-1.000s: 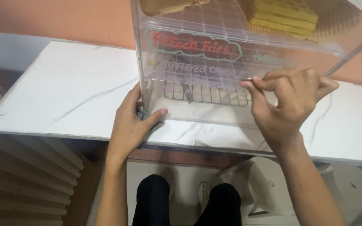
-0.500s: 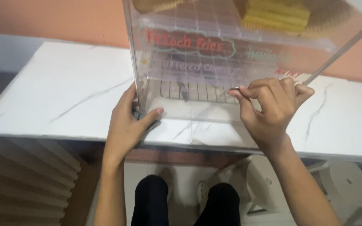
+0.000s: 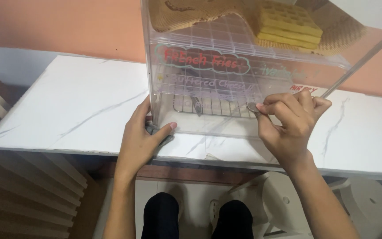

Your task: Using a coin and a cloth to scratch and clean residue off a clear display case.

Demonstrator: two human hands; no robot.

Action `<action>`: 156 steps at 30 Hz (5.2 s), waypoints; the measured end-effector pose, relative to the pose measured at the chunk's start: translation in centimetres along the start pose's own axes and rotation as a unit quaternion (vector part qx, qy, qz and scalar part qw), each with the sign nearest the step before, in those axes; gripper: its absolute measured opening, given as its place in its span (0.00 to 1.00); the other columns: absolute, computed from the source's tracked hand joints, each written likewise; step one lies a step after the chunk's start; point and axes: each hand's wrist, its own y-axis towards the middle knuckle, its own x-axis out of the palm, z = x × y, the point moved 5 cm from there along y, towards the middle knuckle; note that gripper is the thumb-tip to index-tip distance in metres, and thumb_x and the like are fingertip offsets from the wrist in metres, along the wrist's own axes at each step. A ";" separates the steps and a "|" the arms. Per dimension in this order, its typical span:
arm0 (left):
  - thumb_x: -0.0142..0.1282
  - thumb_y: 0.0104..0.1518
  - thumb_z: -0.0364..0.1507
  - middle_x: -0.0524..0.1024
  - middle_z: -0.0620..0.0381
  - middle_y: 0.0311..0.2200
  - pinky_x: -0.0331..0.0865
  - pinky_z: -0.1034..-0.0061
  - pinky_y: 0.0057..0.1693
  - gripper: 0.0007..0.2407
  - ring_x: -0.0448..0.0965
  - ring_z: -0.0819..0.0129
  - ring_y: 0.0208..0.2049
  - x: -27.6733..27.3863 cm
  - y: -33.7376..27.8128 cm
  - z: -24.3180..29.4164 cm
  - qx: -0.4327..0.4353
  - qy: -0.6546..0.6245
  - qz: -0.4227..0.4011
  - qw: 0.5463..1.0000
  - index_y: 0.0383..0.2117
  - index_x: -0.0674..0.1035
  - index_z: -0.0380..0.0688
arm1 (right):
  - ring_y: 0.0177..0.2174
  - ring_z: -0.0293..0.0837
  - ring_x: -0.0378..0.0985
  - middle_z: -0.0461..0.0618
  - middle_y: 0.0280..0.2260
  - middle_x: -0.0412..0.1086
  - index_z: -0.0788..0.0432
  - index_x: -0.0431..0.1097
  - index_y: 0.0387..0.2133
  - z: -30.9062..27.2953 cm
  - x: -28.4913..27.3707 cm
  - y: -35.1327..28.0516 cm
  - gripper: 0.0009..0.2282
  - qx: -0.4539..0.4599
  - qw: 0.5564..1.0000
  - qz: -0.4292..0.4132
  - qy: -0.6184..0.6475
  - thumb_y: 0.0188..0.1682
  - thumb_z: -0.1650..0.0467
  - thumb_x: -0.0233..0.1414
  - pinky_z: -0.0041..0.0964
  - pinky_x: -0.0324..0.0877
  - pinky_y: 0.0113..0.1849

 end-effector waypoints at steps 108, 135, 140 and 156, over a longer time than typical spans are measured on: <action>0.58 0.60 0.18 0.71 0.48 0.44 0.73 0.66 0.54 0.12 0.76 0.55 0.47 6.9 -3.6 7.6 0.281 0.046 0.161 0.945 0.50 0.77 0.40 | 0.24 0.33 0.72 0.45 0.26 0.75 0.62 0.78 0.32 -2.7 3.6 -6.4 0.06 0.270 0.917 -0.109 0.272 0.43 0.74 0.65 0.27 0.68 0.30; 0.57 0.65 0.21 0.71 0.50 0.43 0.72 0.67 0.52 0.08 0.75 0.56 0.46 12.4 -0.4 15.3 0.353 0.024 0.111 0.929 0.48 0.76 0.39 | 0.28 0.52 0.75 0.55 0.28 0.71 0.66 0.71 0.31 -2.0 3.7 -6.9 0.09 0.215 0.945 -0.072 0.235 0.38 0.78 0.61 0.40 0.70 0.32; 0.58 0.61 0.20 0.72 0.47 0.45 0.73 0.65 0.53 0.10 0.76 0.52 0.48 13.7 -3.1 10.5 0.373 0.044 0.060 0.925 0.48 0.77 0.37 | 0.27 0.48 0.73 0.53 0.27 0.71 0.66 0.71 0.31 -2.1 3.4 -7.3 0.09 0.196 0.946 -0.050 0.253 0.38 0.79 0.61 0.36 0.68 0.31; 0.63 0.59 0.18 0.69 0.46 0.46 0.71 0.63 0.54 0.11 0.72 0.52 0.50 -1.7 -0.7 10.3 0.319 0.172 0.314 0.878 0.45 0.76 0.37 | 0.23 0.35 0.72 0.48 0.24 0.74 0.64 0.77 0.29 -3.0 3.0 -6.5 0.04 0.240 0.926 -0.078 0.280 0.43 0.76 0.63 0.29 0.66 0.28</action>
